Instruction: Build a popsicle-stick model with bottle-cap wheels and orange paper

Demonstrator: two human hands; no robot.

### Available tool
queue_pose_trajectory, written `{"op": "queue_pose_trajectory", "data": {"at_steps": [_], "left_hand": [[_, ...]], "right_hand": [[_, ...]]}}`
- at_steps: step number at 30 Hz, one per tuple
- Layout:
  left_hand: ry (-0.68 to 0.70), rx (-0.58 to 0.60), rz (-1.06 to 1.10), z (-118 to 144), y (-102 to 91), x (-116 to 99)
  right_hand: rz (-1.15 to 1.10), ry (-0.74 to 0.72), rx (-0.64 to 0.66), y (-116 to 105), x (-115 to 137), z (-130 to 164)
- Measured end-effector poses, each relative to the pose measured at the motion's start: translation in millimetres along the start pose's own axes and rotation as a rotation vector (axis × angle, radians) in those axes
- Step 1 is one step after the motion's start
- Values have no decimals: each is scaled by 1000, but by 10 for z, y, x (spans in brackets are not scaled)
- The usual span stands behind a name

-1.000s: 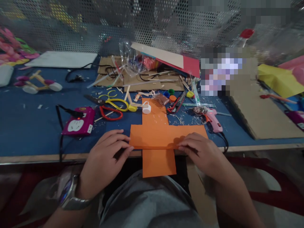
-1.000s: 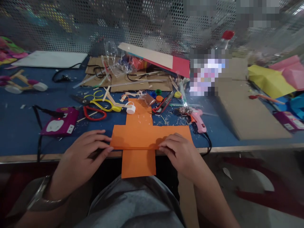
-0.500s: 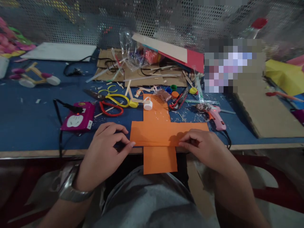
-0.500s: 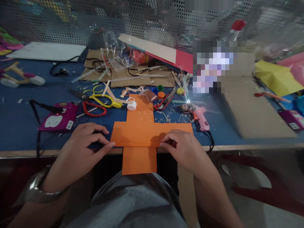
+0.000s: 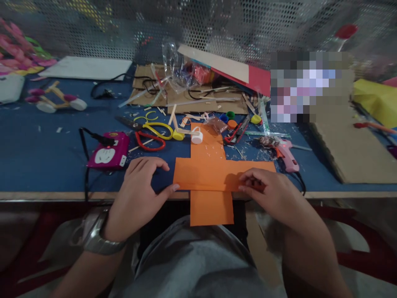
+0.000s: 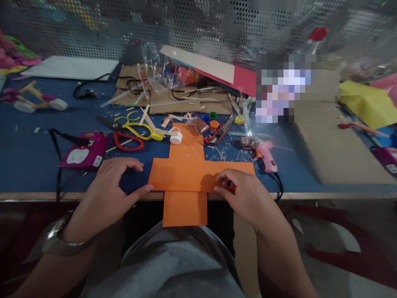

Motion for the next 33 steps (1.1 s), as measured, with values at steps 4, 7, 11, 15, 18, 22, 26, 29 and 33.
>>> {"op": "queue_pose_trajectory", "data": {"at_steps": [4, 7, 11, 15, 18, 22, 26, 29, 33], "left_hand": [[52, 25, 8, 4, 7, -42], [78, 63, 1, 23, 42, -33], [103, 86, -17, 60, 82, -7], [103, 78, -22, 71, 78, -17], [95, 75, -27, 68, 71, -35], [87, 69, -34, 71, 71, -45], [77, 64, -28, 76, 77, -42], [74, 62, -25, 77, 82, -40], [65, 55, -20, 80, 78, -40]], "right_hand": [[13, -9, 3, 7, 3, 1], [54, -60, 10, 0, 49, -1], [111, -177, -13, -15, 110, 2], [174, -248, -52, -26, 143, 23], [284, -347, -118, -1, 276, 69], [423, -409, -265, 125, 561, 101], [390, -483, -241, 367, 849, 19], [421, -486, -190, 499, 980, -101], [439, -474, -129, 570, 1081, -265]]}}
Point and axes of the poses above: each hand's wrist, its own z-axis away from the middle knuckle, its own y-axis out of the palm, x = y × z, the point moved 6 cm from there along -z, towards the middle knuckle, and after that the axes turned 8 degrees about x, right-handed, at the moved point
